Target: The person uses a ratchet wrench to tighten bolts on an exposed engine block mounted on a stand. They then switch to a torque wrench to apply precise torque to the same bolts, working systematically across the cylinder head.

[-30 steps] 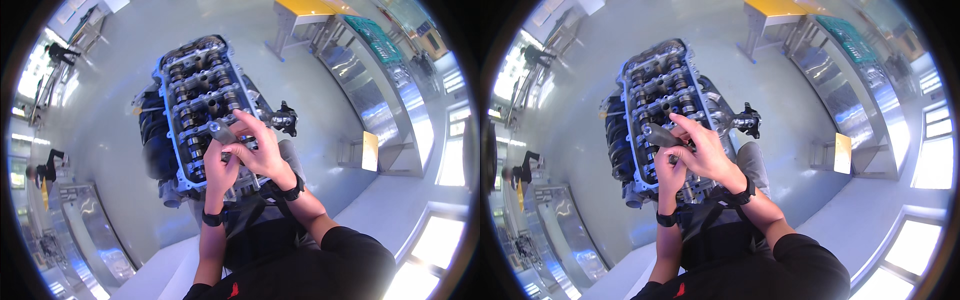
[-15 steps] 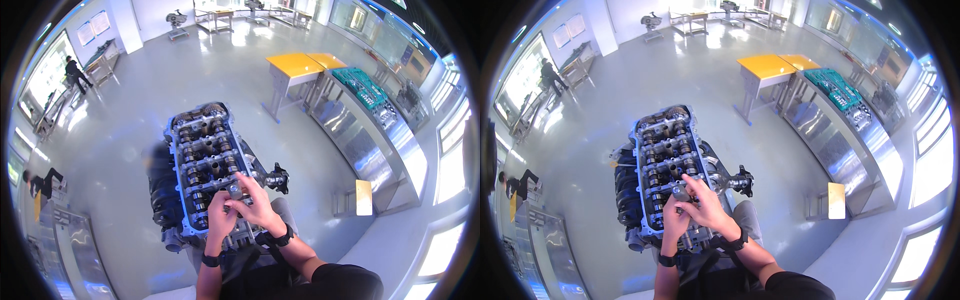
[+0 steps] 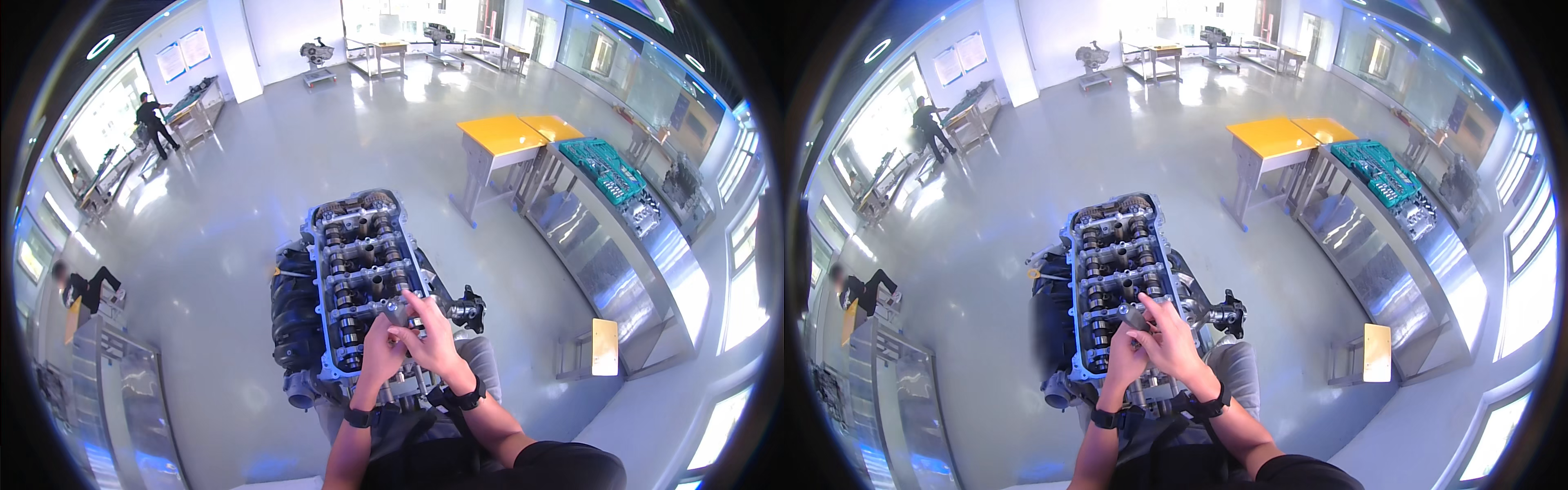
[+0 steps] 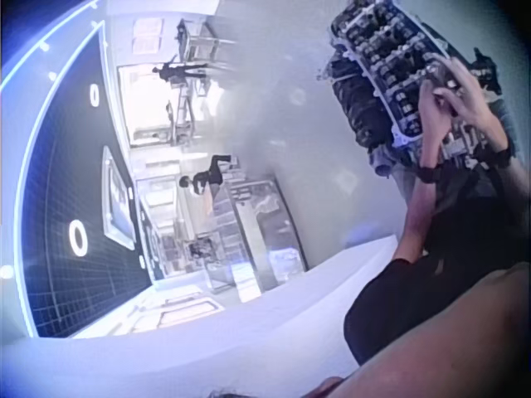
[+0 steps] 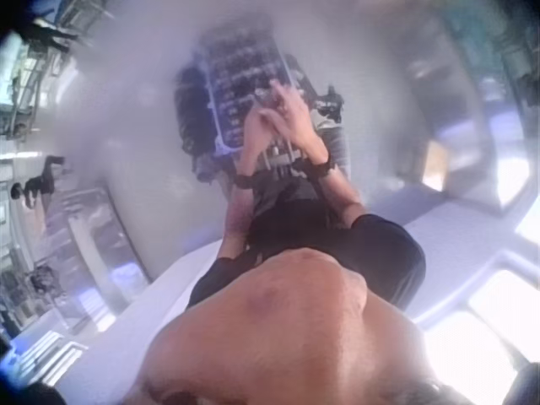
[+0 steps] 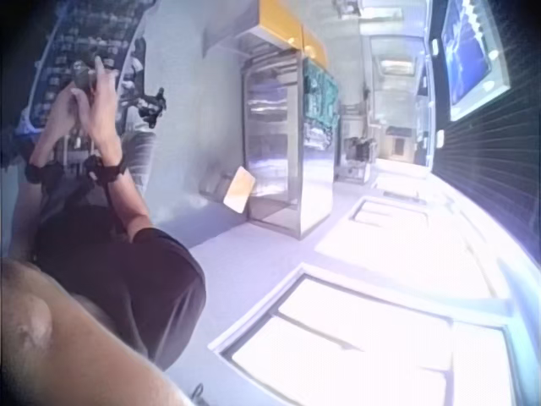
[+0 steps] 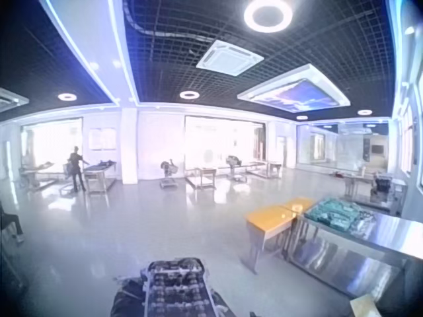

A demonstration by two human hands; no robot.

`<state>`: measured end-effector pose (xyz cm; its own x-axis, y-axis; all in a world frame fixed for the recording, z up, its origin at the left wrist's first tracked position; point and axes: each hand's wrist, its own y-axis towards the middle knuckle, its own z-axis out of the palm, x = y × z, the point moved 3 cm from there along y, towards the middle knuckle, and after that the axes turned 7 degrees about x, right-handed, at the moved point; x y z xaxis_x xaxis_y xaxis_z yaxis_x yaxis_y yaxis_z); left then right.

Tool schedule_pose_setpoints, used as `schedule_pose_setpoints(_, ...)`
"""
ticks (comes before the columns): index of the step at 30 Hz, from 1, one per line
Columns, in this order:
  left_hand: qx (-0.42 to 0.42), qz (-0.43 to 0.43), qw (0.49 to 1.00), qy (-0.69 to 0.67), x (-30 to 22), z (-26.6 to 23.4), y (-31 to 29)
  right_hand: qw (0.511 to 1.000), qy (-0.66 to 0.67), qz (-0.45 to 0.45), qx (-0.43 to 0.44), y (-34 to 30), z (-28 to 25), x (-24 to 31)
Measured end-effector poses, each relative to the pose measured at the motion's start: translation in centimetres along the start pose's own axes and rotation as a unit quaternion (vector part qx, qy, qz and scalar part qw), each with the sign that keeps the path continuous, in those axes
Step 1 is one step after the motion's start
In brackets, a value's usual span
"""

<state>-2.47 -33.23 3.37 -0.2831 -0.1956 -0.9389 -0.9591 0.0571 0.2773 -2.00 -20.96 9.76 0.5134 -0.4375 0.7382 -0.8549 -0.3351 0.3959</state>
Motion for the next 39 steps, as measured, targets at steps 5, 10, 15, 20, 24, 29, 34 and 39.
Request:
schedule_pose_setpoints(5,0.04,0.114,0.991,0.057,-1.0,-0.3,-0.3,0.993,0.105,-0.044,-0.032,-0.3,-0.5,-1.1)
schedule_pose_setpoints(10,-0.001,0.066,0.997,0.038,-0.7,-0.8,-0.4,0.99,0.023,-0.123,-0.067,0.7,-0.2,-0.7)
schedule_pose_setpoints(15,0.01,0.048,0.997,0.052,-1.2,-1.1,-0.3,0.992,0.089,-0.022,-0.089,0.8,0.2,-0.8)
schedule_pose_setpoints(20,0.05,0.055,0.997,0.004,-1.7,-0.5,-0.7,0.985,0.166,-0.049,-0.018,-0.1,-0.1,-1.9)
schedule_pose_setpoints(24,0.044,0.018,0.998,0.046,-0.9,-0.1,-1.3,0.994,0.066,-0.088,-0.021,-0.5,-0.1,-2.0)
schedule_pose_setpoints(29,0.022,0.066,0.993,0.092,-2.3,0.2,-0.6,0.995,0.041,-0.067,-0.061,-1.3,-0.2,-3.4)
schedule_pose_setpoints(34,0.059,0.062,0.994,0.071,-3.2,-1.1,0.0,0.986,0.157,-0.038,-0.032,-0.8,0.1,-3.3)
schedule_pose_setpoints(39,0.046,0.06,0.992,0.098,-1.7,-0.9,0.1,0.982,0.165,-0.079,-0.037,0.0,0.3,-2.4)
